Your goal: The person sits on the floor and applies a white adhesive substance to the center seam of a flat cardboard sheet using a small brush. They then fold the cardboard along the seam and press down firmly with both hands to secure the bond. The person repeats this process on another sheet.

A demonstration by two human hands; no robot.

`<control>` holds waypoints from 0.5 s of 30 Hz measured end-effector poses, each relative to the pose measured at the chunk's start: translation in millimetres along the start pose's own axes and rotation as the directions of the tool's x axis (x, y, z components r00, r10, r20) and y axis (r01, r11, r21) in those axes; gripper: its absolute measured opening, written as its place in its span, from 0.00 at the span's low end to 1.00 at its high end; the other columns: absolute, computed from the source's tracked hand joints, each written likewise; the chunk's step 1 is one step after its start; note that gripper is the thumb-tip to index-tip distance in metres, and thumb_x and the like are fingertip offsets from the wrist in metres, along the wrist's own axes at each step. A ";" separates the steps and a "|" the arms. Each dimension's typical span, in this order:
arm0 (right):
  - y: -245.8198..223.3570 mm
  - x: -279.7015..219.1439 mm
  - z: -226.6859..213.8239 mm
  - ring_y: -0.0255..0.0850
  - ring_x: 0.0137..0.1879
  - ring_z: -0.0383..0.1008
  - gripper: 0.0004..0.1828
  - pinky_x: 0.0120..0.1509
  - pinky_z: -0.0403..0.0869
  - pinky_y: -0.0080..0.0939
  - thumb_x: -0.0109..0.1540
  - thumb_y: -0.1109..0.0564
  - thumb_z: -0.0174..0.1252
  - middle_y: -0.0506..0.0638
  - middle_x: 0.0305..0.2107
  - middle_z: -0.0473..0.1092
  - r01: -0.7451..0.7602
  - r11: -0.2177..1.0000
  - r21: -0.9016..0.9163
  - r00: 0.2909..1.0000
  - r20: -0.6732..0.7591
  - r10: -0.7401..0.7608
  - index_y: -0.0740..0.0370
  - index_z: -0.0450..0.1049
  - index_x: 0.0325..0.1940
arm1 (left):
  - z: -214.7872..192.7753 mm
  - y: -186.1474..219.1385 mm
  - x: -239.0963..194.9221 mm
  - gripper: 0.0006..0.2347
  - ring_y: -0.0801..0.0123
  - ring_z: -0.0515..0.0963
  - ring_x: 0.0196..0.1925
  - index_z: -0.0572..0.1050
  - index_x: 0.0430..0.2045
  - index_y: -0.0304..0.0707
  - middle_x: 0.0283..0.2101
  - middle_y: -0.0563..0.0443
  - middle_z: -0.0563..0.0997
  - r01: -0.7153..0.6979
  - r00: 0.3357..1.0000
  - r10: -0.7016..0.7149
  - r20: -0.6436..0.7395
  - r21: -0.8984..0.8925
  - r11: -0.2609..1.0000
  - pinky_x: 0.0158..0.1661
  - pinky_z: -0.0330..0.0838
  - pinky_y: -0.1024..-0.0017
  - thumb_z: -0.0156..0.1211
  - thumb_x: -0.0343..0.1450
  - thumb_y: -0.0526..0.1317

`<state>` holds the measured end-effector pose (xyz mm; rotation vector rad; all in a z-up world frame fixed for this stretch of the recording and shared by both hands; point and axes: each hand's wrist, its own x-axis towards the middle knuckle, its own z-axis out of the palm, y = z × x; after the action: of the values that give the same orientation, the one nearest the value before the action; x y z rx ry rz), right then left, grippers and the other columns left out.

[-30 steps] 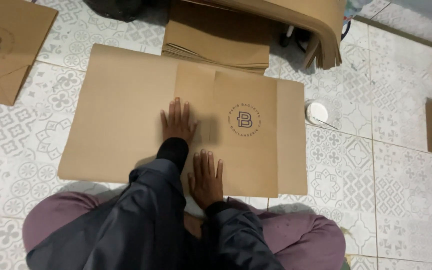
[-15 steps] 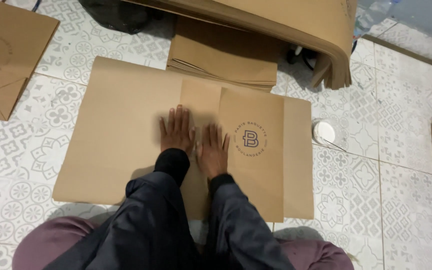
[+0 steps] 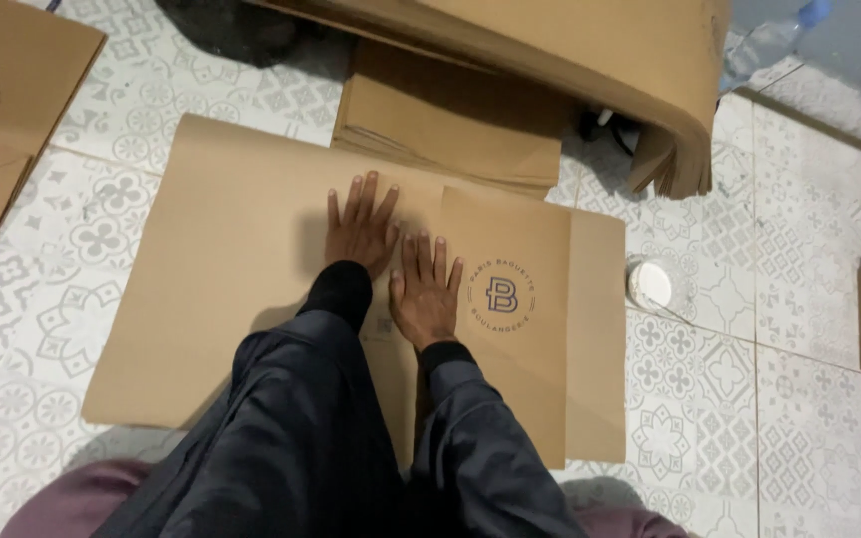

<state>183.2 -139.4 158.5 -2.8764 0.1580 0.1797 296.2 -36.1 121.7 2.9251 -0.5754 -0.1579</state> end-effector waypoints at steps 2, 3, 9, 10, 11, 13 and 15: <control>6.0 5.7 0.6 0.54 0.83 0.30 0.33 0.81 0.29 0.66 0.72 0.41 0.26 0.53 0.78 0.39 -0.002 1.000 0.027 1.000 -0.008 0.002 0.50 0.42 0.82 | 1.1 1.7 12.0 0.25 0.59 0.32 0.81 0.38 0.75 0.65 0.80 0.54 0.34 0.016 0.999 -0.016 -0.033 -0.001 1.000 0.74 0.26 0.44 0.23 0.80 0.57; 7.6 5.8 4.3 0.54 0.82 0.32 0.33 0.80 0.32 0.66 0.72 0.40 0.27 0.53 0.78 0.41 0.009 1.000 0.022 0.999 -0.036 -0.008 0.49 0.43 0.81 | 2.7 1.3 9.7 0.25 0.59 0.33 0.81 0.39 0.75 0.65 0.80 0.54 0.34 0.024 0.999 -0.025 -0.034 -0.012 1.000 0.74 0.27 0.44 0.23 0.80 0.57; 14.3 35.1 -2.3 0.54 0.80 0.42 0.34 0.79 0.40 0.65 0.71 0.40 0.30 0.54 0.76 0.48 -0.013 1.000 0.015 0.989 -0.147 0.015 0.55 0.51 0.79 | -1.1 3.8 7.4 0.25 0.58 0.33 0.81 0.40 0.75 0.66 0.80 0.52 0.36 0.052 0.998 -0.052 -0.031 0.006 0.999 0.74 0.29 0.47 0.23 0.80 0.57; 11.9 40.9 -8.2 0.56 0.81 0.39 0.35 0.80 0.38 0.67 0.71 0.41 0.31 0.54 0.77 0.45 -0.053 0.998 0.037 0.991 -0.119 0.057 0.55 0.48 0.81 | -3.4 4.0 5.5 0.25 0.57 0.32 0.81 0.40 0.76 0.66 0.80 0.50 0.36 0.051 0.999 -0.051 -0.011 -0.005 0.999 0.74 0.28 0.47 0.22 0.80 0.57; 13.6 49.6 -8.3 0.56 0.81 0.39 0.35 0.80 0.38 0.67 0.71 0.41 0.31 0.54 0.77 0.45 -0.049 0.998 0.039 0.991 -0.122 0.054 0.55 0.48 0.81 | -3.1 3.8 6.0 0.25 0.57 0.32 0.81 0.40 0.76 0.66 0.80 0.50 0.36 0.053 0.998 -0.053 -0.016 -0.002 0.999 0.74 0.28 0.47 0.22 0.80 0.57; 17.4 65.2 -8.9 0.55 0.83 0.34 0.37 0.80 0.34 0.68 0.70 0.37 0.30 0.52 0.78 0.40 -0.099 0.994 0.037 0.992 -0.073 0.101 0.51 0.44 0.82 | -2.2 4.7 5.3 0.25 0.57 0.33 0.81 0.40 0.76 0.67 0.80 0.50 0.36 0.067 0.998 -0.068 0.015 0.026 0.997 0.74 0.28 0.48 0.21 0.79 0.57; 16.0 73.5 -13.7 0.53 0.83 0.32 0.37 0.81 0.34 0.67 0.70 0.36 0.30 0.50 0.79 0.40 -0.114 0.993 0.029 0.992 -0.056 0.115 0.48 0.44 0.82 | -3.0 4.3 8.5 0.25 0.57 0.31 0.81 0.39 0.76 0.67 0.80 0.50 0.34 0.072 0.997 -0.072 0.029 0.018 0.997 0.74 0.27 0.48 0.19 0.79 0.57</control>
<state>255.2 -165.1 157.7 -2.8501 0.3343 0.1156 302.9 -42.9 124.8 2.9662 -0.4783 -0.2064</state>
